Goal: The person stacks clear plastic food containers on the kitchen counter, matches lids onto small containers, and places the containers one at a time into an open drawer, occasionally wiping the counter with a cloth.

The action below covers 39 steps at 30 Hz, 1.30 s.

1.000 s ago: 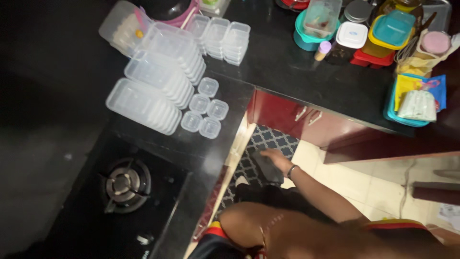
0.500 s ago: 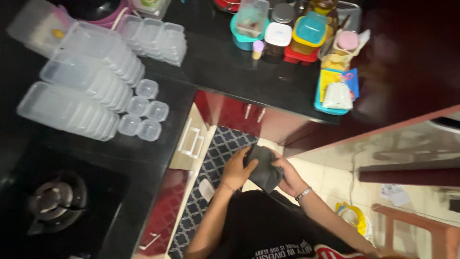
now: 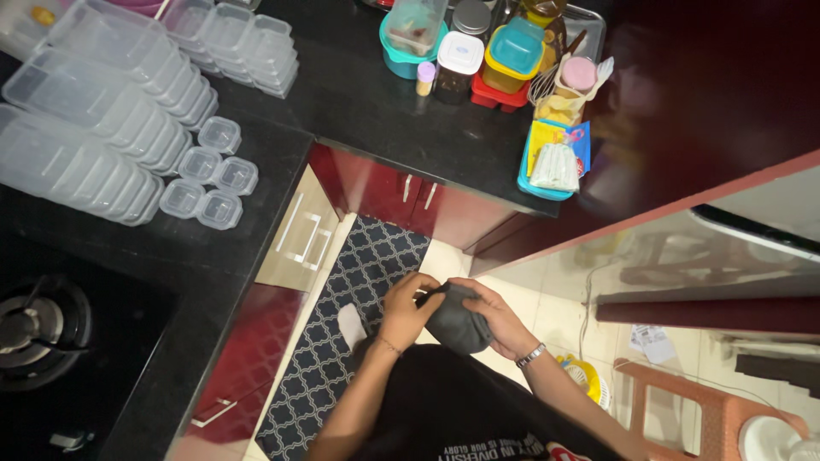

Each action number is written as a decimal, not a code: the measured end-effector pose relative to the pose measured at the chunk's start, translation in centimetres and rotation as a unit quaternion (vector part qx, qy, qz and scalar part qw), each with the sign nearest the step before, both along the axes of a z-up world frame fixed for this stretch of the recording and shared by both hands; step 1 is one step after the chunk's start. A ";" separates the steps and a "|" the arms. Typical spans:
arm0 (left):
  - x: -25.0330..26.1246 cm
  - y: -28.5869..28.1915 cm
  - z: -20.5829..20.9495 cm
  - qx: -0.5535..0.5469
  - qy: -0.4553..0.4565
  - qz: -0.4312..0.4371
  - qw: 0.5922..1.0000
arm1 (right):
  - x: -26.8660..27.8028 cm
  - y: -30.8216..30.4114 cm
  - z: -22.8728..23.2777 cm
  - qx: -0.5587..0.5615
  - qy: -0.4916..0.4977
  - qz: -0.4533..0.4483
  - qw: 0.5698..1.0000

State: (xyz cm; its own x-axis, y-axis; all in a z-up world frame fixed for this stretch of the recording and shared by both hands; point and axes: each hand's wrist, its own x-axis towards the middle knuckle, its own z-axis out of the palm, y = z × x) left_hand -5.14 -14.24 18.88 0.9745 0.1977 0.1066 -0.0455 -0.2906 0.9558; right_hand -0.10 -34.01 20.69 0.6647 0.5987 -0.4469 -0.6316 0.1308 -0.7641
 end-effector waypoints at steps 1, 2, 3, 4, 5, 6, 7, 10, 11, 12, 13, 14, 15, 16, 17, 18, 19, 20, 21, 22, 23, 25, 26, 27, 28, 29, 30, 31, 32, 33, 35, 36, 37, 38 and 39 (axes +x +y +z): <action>-0.2 0.1 0.2 -0.004 0.001 0.004 1.000 | -0.1 -0.1 -0.3 0.007 -0.002 -0.006 1.000; -0.4 0.1 0.3 -0.008 0.002 0.008 1.000 | -0.2 -0.2 -0.9 0.013 -0.002 -0.012 1.000; -0.5 0.3 0.5 -0.005 0.000 0.010 1.000 | -0.1 -0.3 -1.5 0.020 -0.003 -0.018 1.000; -0.7 0.5 0.6 -0.002 0.001 0.013 1.000 | -0.3 -0.5 -2.3 0.036 0.013 -0.033 0.999; -0.5 0.5 0.7 0.000 0.003 0.015 1.000 | -0.2 -0.7 -3.1 0.052 0.029 -0.049 0.997; -0.5 0.7 0.8 -0.003 -0.018 0.017 1.000 | -0.4 -0.8 -3.9 0.068 0.048 -0.065 0.994; -0.4 1.0 1.0 -0.005 -0.038 0.019 0.999 | -0.4 -0.9 -4.8 0.065 0.060 -0.101 0.991; -0.1 1.7 1.3 0.020 -0.075 0.041 0.996 | -0.6 -1.2 -7.1 0.035 0.054 -0.189 0.980; 0.0 2.0 1.4 0.035 -0.084 0.051 0.995 | -0.6 -1.3 -7.7 0.013 0.020 -0.204 0.979; -0.2 2.2 1.5 0.015 -0.045 0.057 0.997 | -1.0 -1.5 -8.3 -0.010 -0.012 -0.219 0.976; -0.4 2.5 1.7 -0.005 -0.007 0.064 0.998 | -1.5 -1.9 -8.7 -0.054 -0.009 -0.211 0.976; -0.2 3.1 2.0 -0.022 0.025 0.071 0.997 | -1.2 -2.2 -9.1 -0.093 -0.011 -0.202 0.975; -0.1 3.6 2.3 -0.006 0.020 0.077 0.997 | -1.0 -2.2 -9.5 -0.131 -0.013 -0.193 0.972; -0.1 4.3 2.6 0.010 0.014 0.082 0.997 | -0.9 -2.1 -9.9 -0.139 -0.040 -0.167 0.975; 0.0 4.9 2.9 0.026 0.008 0.086 0.996 | -0.7 -2.3 -10.4 -0.146 -0.067 -0.141 0.977; 0.0 5.2 3.1 0.030 0.009 0.097 0.995 | -0.8 -2.6 -10.9 -0.152 -0.093 -0.116 0.977; 0.0 5.6 3.3 0.034 0.010 0.108 0.993 | -1.0 -2.9 -11.4 -0.190 -0.114 -0.088 0.971; 0.2 6.4 3.5 0.041 0.008 0.120 0.992 | -0.9 -2.6 -12.0 -0.224 -0.137 -0.060 0.963; 0.3 6.9 3.7 0.044 -0.011 0.122 0.991 | -1.1 -2.4 -12.5 -0.257 -0.160 -0.032 0.953; 0.8 7.5 4.0 0.050 -0.035 0.125 0.990 | -0.8 -1.8 -13.0 -0.287 -0.205 -0.007 0.936; 1.4 8.3 4.3 0.057 -0.059 0.127 0.988 | -0.7 -1.2 -13.4 -0.316 -0.250 0.016 0.915; 2.0 9.8 4.9 0.062 -0.044 0.147 0.986 | -0.8 0.5 -14.0 -0.311 -0.295 0.011 0.903; 2.4 10.4 5.0 0.061 -0.036 0.154 0.986 | -0.9 1.3 -14.2 -0.280 -0.297 -0.021 0.913; 2.7 11.0 5.2 0.056 -0.027 0.161 0.985 | -0.9 2.2 -14.4 -0.248 -0.298 -0.053 0.920; 3.2 11.7 5.3 0.049 -0.019 0.165 0.985 | -0.5 3.0 -14.5 -0.243 -0.282 -0.062 0.926; 3.7 12.4 5.3 0.041 -0.012 0.170 0.985 | 0.1 3.8 -14.5 -0.238 -0.265 -0.070 0.932; 4.2 13.1 5.3 0.040 -0.022 0.180 0.983 | 0.4 4.5 -14.5 -0.234 -0.247 -0.077 0.937; 4.6 13.9 5.2 0.038 -0.032 0.191 0.980 | 0.6 5.2 -14.3 -0.234 -0.235 -0.078 0.940; 5.1 14.8 5.0 0.036 -0.045 0.202 0.978 | 1.1 5.9 -14.1 -0.232 -0.227 -0.080 0.942; 5.5 15.7 4.9 0.036 -0.055 0.209 0.976 | 1.5 6.7 -13.7 -0.231 -0.218 -0.082 0.945; 6.3 17.7 4.6 0.037 -0.076 0.222 0.971 | 2.5 7.8 -12.9 -0.083 -0.136 -0.095 0.983; 6.7 18.8 4.4 0.032 -0.070 0.229 0.970 | 3.1 8.3 -12.5 -0.008 -0.094 -0.101 0.990; 7.2 19.9 4.3 0.027 -0.063 0.237 0.969 | 3.6 8.9 -12.1 -0.041 -0.105 -0.083 0.990; 7.5 20.8 4.1 0.021 -0.057 0.244 0.968 | 4.1 9.3 -11.7 -0.075 -0.115 -0.065 0.988; 7.9 21.9 4.0 0.004 -0.042 0.237 0.971 | 4.5 9.8 -11.4 -0.109 -0.125 -0.048 0.985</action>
